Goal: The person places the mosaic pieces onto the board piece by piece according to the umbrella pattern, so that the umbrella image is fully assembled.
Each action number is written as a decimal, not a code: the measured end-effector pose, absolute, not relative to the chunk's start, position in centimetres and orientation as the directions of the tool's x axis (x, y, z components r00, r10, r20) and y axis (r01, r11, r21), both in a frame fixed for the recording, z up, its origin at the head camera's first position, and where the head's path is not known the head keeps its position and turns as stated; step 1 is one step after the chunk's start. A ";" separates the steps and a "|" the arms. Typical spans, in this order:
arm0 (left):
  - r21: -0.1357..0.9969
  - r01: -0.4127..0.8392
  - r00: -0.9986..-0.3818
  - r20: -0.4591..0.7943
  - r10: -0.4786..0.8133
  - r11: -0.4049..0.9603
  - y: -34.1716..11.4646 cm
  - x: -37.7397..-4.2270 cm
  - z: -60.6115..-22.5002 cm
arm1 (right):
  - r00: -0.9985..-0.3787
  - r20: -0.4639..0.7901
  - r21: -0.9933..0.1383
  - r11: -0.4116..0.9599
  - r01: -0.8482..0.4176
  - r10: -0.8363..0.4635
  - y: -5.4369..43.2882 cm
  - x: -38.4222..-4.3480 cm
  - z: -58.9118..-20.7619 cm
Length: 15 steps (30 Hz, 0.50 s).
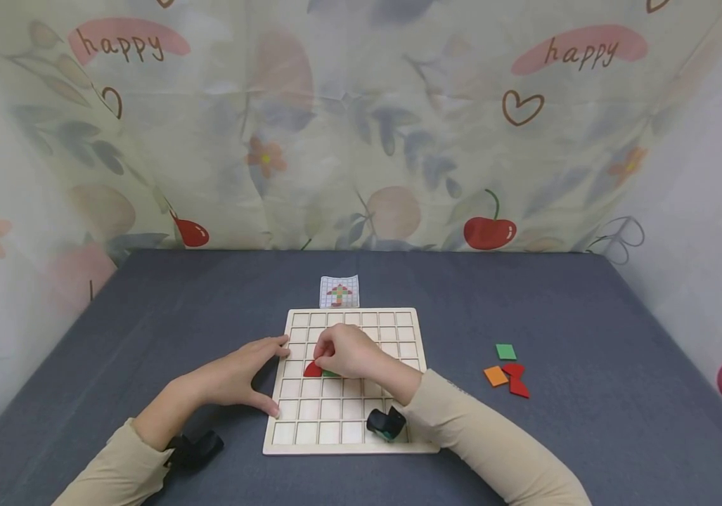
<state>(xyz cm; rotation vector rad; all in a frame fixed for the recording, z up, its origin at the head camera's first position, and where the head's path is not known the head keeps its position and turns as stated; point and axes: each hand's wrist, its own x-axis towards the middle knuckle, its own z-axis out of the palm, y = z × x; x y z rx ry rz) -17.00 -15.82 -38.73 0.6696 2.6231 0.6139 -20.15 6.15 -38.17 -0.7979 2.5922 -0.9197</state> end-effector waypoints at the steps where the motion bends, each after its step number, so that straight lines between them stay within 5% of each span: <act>1: 0.490 0.364 -0.821 -0.233 0.521 0.792 -15.8 -17.0 -38.7 | -0.810 -0.074 -0.646 0.647 -0.406 -0.582 6.2 -20.1 -38.1; 15: 0.490 0.367 -0.824 -0.222 0.521 0.791 -15.8 -16.9 -38.7 | -0.847 -0.064 -0.696 0.632 -0.341 -0.528 9.5 -20.6 -36.8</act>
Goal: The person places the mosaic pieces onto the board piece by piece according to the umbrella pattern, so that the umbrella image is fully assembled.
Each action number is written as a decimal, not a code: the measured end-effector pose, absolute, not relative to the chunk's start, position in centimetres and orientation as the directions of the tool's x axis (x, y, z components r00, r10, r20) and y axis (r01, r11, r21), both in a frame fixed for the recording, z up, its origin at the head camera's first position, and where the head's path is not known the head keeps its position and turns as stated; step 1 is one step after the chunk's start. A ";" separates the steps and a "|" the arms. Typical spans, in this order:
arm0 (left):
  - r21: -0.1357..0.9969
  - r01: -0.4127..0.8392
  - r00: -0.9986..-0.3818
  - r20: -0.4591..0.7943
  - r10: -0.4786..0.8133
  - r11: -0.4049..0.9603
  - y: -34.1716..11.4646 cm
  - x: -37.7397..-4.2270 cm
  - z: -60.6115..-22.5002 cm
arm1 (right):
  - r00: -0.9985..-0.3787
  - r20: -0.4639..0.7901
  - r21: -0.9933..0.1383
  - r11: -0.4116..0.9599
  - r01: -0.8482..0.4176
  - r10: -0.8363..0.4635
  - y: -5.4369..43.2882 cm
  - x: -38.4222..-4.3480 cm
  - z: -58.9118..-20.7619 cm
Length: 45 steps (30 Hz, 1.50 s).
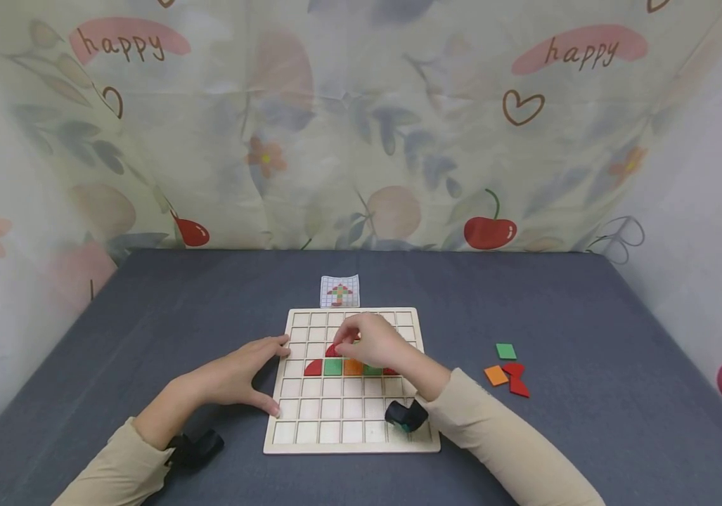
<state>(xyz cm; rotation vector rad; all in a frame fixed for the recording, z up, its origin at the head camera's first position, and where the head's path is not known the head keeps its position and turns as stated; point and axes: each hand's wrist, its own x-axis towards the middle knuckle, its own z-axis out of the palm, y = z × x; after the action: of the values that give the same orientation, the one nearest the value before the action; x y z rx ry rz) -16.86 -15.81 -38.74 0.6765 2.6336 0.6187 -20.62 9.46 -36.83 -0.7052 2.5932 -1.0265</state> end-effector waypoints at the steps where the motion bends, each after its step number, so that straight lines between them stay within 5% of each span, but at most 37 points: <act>1: 0.490 0.369 -0.824 -0.221 0.522 0.790 -15.8 -16.9 -38.8 | -0.853 -0.064 -0.702 0.631 -0.331 -0.518 10.1 -20.7 -36.8; 9: 0.495 0.363 -0.822 -0.229 0.521 0.790 -15.9 -16.9 -38.8 | -0.891 -0.028 -0.686 0.657 -0.312 -0.452 15.9 -21.2 -36.0; 28: 0.480 0.346 -0.826 -0.252 0.504 0.806 -15.9 -16.9 -38.9 | -0.966 -0.164 -0.615 0.786 -0.060 -0.202 28.8 -20.9 -36.7; 45: 0.483 0.356 -0.822 -0.245 0.514 0.800 -15.8 -16.9 -38.9 | -0.948 -0.206 -0.585 0.807 -0.081 -0.244 31.9 -20.2 -38.9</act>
<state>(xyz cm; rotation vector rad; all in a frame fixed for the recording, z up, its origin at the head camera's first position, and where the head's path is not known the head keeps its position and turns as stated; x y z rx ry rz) -16.94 -15.84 -38.87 0.6585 2.6216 0.6002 -20.21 31.94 -38.87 -0.2498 2.7226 -0.8631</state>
